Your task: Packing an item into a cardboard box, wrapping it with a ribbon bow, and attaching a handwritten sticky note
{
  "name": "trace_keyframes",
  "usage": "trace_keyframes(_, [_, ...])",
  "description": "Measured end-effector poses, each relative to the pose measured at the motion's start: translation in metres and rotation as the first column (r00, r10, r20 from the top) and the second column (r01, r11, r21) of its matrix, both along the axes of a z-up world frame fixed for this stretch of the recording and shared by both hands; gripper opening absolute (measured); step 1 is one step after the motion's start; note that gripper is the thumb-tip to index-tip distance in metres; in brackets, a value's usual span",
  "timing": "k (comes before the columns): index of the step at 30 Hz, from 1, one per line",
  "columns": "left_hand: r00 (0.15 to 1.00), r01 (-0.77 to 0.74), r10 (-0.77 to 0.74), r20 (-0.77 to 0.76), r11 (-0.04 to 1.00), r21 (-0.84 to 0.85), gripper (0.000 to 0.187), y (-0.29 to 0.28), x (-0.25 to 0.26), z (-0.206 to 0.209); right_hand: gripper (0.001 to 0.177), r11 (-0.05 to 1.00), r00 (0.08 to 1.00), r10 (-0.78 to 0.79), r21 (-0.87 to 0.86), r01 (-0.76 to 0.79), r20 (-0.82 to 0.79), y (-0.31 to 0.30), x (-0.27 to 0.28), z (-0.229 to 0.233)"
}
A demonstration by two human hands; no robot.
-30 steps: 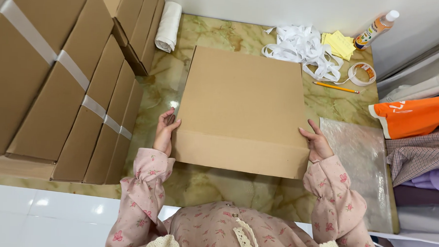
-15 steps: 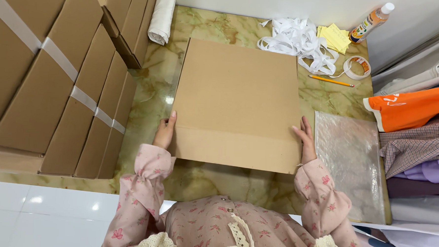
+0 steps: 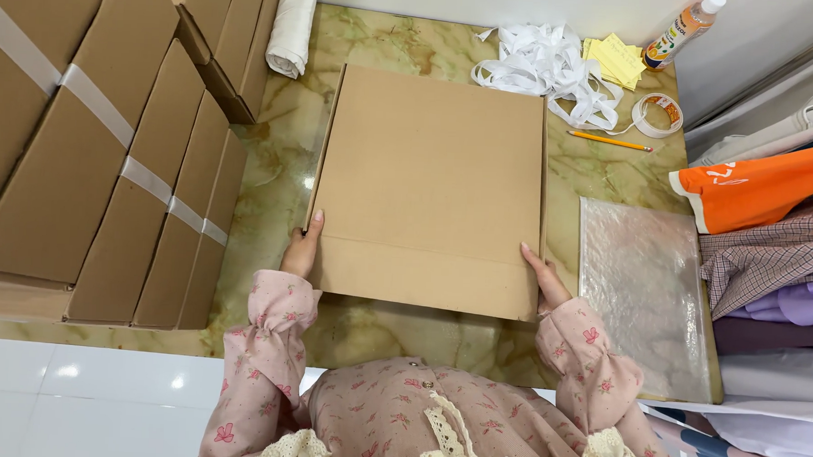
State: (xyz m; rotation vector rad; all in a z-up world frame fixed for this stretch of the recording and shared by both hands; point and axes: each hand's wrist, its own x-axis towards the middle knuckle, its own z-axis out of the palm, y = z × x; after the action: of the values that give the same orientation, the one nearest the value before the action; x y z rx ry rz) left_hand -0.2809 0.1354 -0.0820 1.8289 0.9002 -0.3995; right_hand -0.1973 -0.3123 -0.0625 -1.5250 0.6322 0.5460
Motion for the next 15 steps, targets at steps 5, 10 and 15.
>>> trace_keyframes(5, [1.0, 0.002, -0.002, 0.0, 1.0, 0.015, 0.117, 0.006, 0.003, -0.021, 0.138, 0.989, 0.994, 0.086, -0.112, -0.093, -0.064, 0.033, -0.02, 0.056])
trace_keyframes(10, [1.0, -0.026, 0.026, 0.006, 0.999, 0.034, 0.117, -0.006, -0.002, -0.003, 0.134, 0.968, 0.994, 0.104, -0.226, -0.108, -0.03, 0.013, -0.017, 0.018])
trace_keyframes(15, [1.0, -0.016, 0.015, 0.012, 0.996, 0.091, 0.114, -0.003, 0.002, -0.016, 0.135, 0.879, 0.986, 0.142, -0.448, -0.166, -0.086, 0.002, -0.01, -0.005])
